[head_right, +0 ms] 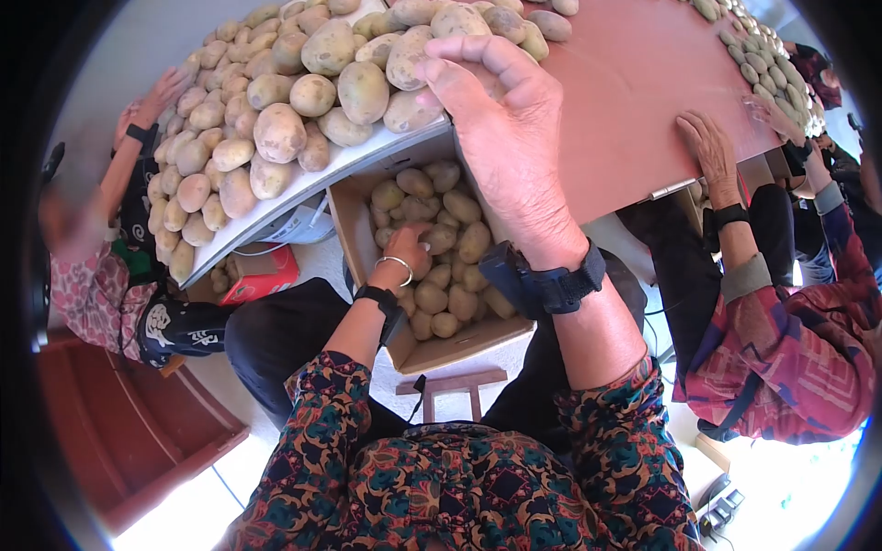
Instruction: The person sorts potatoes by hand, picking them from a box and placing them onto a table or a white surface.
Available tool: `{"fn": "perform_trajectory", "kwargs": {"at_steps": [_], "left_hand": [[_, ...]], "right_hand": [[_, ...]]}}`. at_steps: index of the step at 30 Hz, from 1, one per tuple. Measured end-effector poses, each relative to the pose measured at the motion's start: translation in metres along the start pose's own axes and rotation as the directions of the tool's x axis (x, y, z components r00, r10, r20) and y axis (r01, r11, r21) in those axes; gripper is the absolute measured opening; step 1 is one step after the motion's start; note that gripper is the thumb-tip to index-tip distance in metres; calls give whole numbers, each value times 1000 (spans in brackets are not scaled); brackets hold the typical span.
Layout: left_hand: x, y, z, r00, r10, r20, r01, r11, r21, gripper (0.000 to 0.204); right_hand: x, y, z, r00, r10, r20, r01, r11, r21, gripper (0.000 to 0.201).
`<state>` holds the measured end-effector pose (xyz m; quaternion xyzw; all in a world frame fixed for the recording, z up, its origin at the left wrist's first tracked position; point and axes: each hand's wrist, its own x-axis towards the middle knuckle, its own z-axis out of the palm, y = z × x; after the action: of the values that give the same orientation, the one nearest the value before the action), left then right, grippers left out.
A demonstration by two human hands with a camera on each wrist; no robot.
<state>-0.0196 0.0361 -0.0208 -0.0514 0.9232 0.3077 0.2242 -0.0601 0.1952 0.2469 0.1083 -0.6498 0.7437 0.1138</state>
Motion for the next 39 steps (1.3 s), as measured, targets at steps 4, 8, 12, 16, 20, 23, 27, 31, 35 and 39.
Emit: {"fn": "perform_trajectory", "kwargs": {"at_steps": [4,8,12,16,20,23,27,31,35,39], "left_hand": [[15,3,28,993,63,-104,-63,998,9,54],[18,2,43,998,46,-39,-41,992,116,64],[12,6,38,1000,16,14,-17,995,101,67],[17,-17,53,995,-99,0,99,991,-87,64],[13,-24,61,934,-348,-78,193,678,-709,65],[10,-13,52,952,-264,153,264,466,-844,67],[3,23,55,993,-117,20,94,669,-738,66],[3,48,81,996,-5,-88,-33,903,-428,70],[10,48,88,1000,18,-11,-21,917,-398,79],[27,35,80,986,105,133,-33,890,-455,79]], "right_hand": [[1,4,2,1000,15,10,-15,1000,25,21],[0,5,3,997,62,39,-68,983,172,21],[-2,1,0,997,60,47,-67,984,168,22],[-4,-3,-3,997,64,37,-68,991,114,22],[-7,-4,0,998,63,24,-66,987,143,22],[-8,-4,1,998,59,36,-64,986,156,22],[-10,-4,3,993,116,11,-115,960,256,22],[-11,-8,4,991,135,-14,-128,962,241,21],[-11,-9,2,994,107,-28,-101,982,161,20],[-11,-14,2,998,56,32,-61,977,206,19]]}}
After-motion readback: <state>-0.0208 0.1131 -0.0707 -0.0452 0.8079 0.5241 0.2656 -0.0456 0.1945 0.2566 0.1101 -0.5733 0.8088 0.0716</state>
